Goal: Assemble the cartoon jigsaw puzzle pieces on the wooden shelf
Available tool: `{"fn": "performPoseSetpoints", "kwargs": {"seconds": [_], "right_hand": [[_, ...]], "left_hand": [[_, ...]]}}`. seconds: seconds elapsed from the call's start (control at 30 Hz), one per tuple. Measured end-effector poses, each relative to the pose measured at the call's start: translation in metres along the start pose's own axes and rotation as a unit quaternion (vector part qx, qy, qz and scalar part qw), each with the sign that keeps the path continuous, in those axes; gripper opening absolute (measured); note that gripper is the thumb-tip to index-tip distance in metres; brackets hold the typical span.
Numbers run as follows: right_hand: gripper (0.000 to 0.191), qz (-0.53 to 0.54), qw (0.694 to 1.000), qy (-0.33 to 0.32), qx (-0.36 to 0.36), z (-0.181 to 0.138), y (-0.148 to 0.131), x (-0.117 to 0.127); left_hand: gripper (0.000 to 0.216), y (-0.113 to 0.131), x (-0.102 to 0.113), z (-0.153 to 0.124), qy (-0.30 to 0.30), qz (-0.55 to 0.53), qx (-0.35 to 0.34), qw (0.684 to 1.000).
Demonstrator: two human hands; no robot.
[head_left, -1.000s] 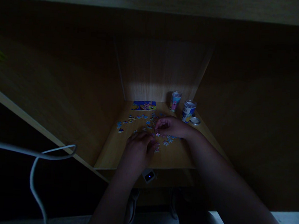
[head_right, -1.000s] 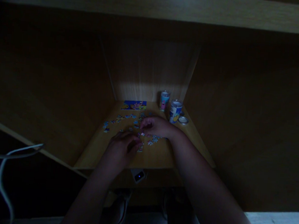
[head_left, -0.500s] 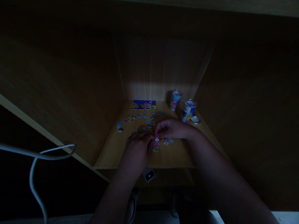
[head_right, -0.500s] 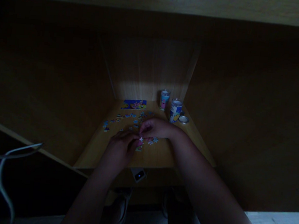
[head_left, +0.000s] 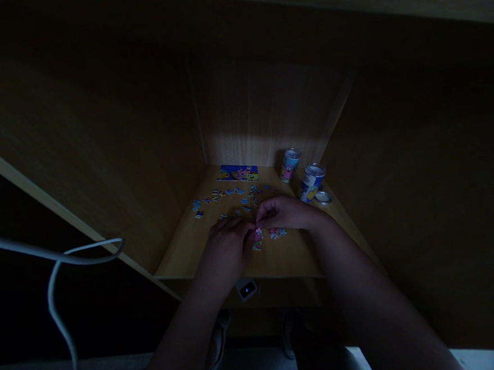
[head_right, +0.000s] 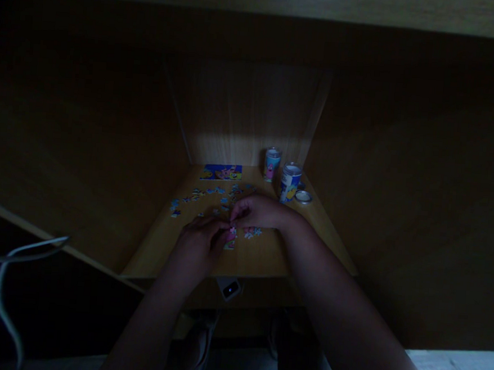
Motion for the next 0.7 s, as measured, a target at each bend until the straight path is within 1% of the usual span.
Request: {"fn": "performPoseSetpoints", "kwargs": {"seconds": [0.23, 0.5, 0.7], "right_hand": [[0.043, -0.011, 1.0, 0.013, 0.003, -0.0004, -0.0003, 0.0004], [0.039, -0.019, 0.999, 0.033, 0.003, 0.0035, 0.0048, 0.0015], [0.038, -0.028, 0.999, 0.039, 0.007, 0.0017, 0.0051, 0.0028]], "left_hand": [[0.01, 0.0001, -0.0003, 0.0005, -0.001, -0.015, -0.001, 1.0], [0.011, -0.0006, -0.001, 0.0002, 0.015, -0.003, -0.01, 1.0], [0.012, -0.0018, -0.0022, -0.0007, 0.011, 0.004, -0.014, 1.0]]}}
Point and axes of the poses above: each hand's wrist, its own z-axis towards the middle knuckle, its own x-axis out of the back of the hand, y = z × x, the point moved 3 cm from there along z, towards the middle knuckle, and after that the axes turned 7 degrees about y, right-handed, at the moved point
